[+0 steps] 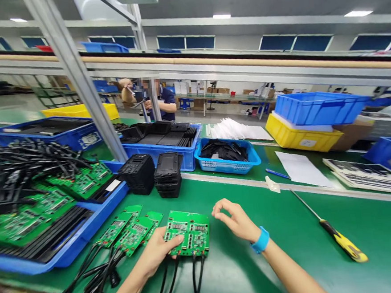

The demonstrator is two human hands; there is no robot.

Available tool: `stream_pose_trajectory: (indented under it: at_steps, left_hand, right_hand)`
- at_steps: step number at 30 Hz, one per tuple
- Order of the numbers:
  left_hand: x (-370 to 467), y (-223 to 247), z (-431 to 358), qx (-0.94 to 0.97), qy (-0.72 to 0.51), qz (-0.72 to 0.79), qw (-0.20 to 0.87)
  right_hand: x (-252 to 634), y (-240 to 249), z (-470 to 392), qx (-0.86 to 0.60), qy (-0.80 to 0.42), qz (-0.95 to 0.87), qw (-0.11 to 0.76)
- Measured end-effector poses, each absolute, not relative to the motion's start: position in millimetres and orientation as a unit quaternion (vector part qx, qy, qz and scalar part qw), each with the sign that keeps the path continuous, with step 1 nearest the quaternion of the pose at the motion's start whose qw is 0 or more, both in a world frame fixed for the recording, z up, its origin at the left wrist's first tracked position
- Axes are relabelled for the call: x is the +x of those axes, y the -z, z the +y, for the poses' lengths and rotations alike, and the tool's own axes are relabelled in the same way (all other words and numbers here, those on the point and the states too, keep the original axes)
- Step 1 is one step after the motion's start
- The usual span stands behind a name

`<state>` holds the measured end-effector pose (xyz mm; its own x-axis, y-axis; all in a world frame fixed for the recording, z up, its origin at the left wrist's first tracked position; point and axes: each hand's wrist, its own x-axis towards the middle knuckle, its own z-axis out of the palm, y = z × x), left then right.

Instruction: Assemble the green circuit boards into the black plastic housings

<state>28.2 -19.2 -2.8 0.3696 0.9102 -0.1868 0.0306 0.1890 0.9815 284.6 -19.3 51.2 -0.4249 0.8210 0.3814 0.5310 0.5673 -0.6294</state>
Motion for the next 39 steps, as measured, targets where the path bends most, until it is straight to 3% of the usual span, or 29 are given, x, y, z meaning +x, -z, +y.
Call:
stream_pose_trajectory:
  at_steps: [3, 8, 12, 15, 18, 25, 30, 34, 36, 39]
  left_hand:
    - [33, 6, -16, 0.534, -0.332, 0.426, 0.65]
    - [53, 3, -21, 0.54, -0.324, 0.438, 0.642]
    - [56, 4, -20, 0.537, -0.321, 0.451, 0.637]
    - [45, 8, -17, 0.527, -0.321, 0.455, 0.643]
    - [30, 11, -14, 0.49, -0.336, 0.486, 0.641]
    - [23, 13, -20, 0.465, -0.362, 0.458, 0.666]
    - [25, 15, -29, 0.423, -0.387, 0.452, 0.683]
    - [21, 8, -35, 0.404, -0.424, 0.436, 0.683]
    - [21, 4, -39, 0.399, -0.434, 0.429, 0.685]
    - [22, -2, -43, 0.393, -0.439, 0.4, 0.702]
  right_hand:
    - [285, -40, -14, -0.429, -0.174, -0.815, 0.348]
    - [254, -41, -14, -0.346, -0.021, -0.907, 0.239]
    - [240, -37, -18, -0.297, 0.071, -0.916, 0.26]
    - [261, -32, -12, -0.358, -0.02, -0.868, 0.344]
    - [319, -30, 11, -0.609, -0.13, -0.639, 0.452]
    - [466, -12, 56, -0.861, -0.096, -0.277, 0.416]
    - [475, -1, 52, -0.891, -0.073, -0.211, 0.396]
    - [444, -3, 55, -0.859, -0.077, -0.269, 0.428]
    - [409, -4, 47, -0.82, -0.143, -0.341, 0.437]
    - [335, -1, 9, -0.711, -0.335, -0.468, 0.404]
